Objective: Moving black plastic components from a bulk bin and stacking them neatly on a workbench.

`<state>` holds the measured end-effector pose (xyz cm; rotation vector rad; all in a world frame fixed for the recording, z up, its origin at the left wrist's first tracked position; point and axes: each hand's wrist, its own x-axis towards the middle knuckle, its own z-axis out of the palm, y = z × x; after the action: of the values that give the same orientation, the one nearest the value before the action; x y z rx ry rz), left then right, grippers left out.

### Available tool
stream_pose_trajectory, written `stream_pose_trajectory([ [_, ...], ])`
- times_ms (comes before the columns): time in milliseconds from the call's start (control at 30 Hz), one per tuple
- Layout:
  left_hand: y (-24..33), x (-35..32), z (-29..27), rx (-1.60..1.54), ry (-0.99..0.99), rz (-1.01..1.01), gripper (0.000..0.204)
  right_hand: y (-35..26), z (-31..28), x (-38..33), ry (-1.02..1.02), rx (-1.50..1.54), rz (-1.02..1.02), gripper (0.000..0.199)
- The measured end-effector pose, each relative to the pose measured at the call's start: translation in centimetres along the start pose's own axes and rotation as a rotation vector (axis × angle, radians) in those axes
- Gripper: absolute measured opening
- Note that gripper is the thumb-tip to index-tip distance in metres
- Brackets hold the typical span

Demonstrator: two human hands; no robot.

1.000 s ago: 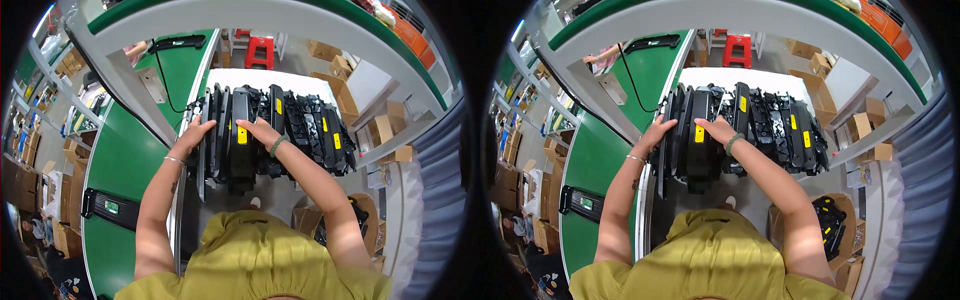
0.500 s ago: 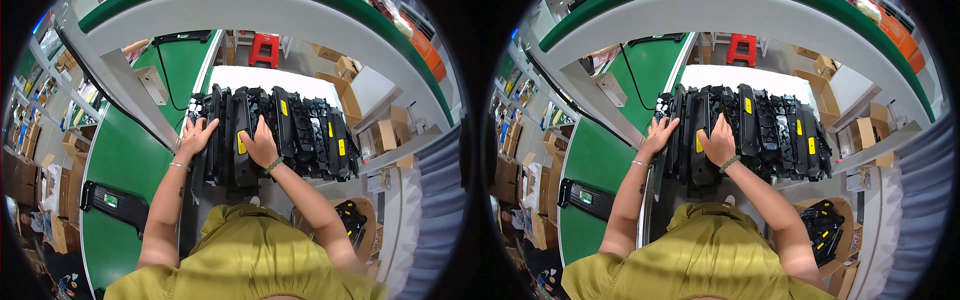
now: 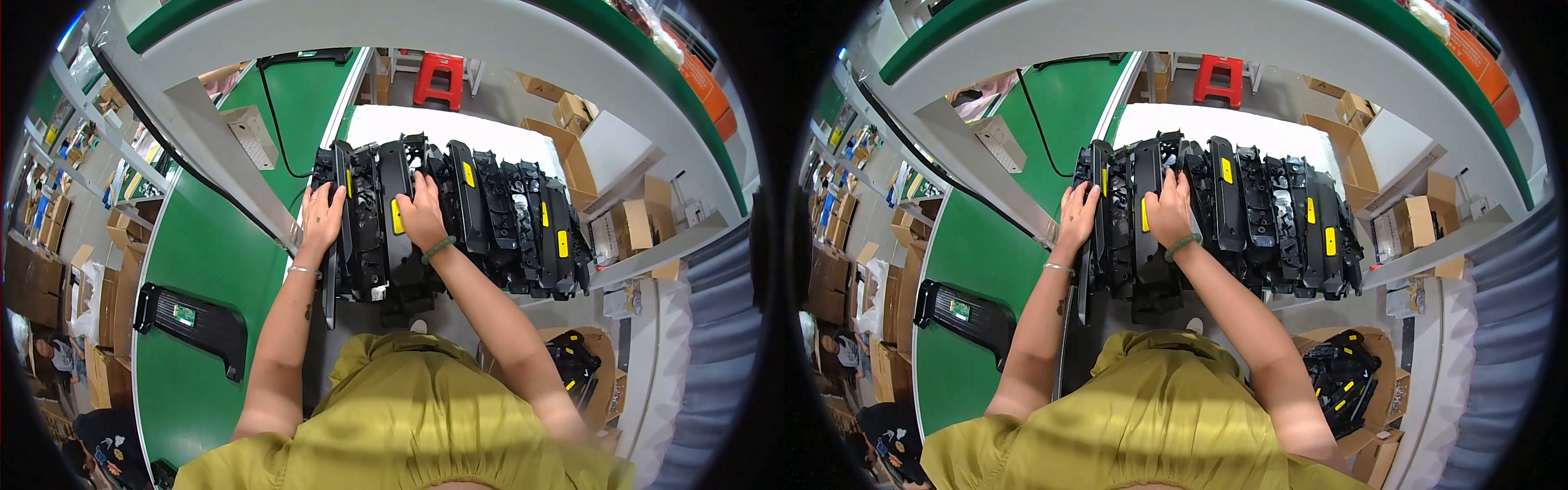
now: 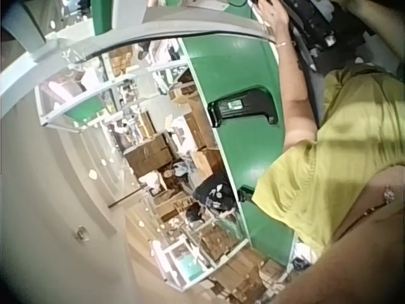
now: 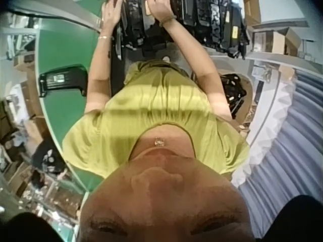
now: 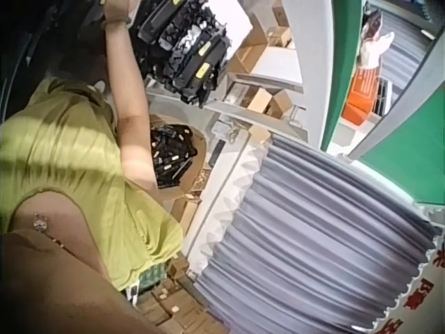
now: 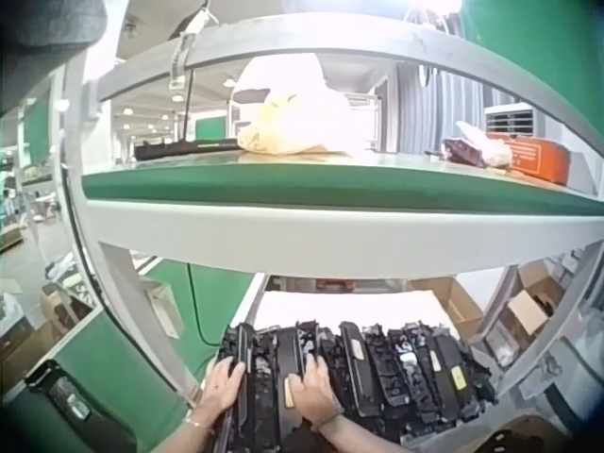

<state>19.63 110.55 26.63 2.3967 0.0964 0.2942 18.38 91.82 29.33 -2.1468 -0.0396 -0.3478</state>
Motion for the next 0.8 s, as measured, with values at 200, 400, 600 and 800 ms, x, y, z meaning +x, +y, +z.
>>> stream_pose_trajectory([
  [200,0.5,-1.1,-1.5,0.031,-0.031,0.134,0.048,-0.5,-0.4,0.0,-0.106,-0.085,0.031,0.06],
  [400,2.1,-5.2,-5.4,-0.068,0.136,0.376,0.038,-1.0,-2.8,0.2,-0.091,-0.108,-0.11,0.056],
  [600,3.0,-15.0,-8.1,-0.089,0.087,-0.07,0.06,-6.7,-1.0,5.9,-0.292,0.038,-0.493,0.035],
  [800,2.3,-19.0,-4.4,-0.593,-0.114,-0.434,0.051,-9.2,11.6,14.4,-0.661,-0.635,-0.618,0.039],
])
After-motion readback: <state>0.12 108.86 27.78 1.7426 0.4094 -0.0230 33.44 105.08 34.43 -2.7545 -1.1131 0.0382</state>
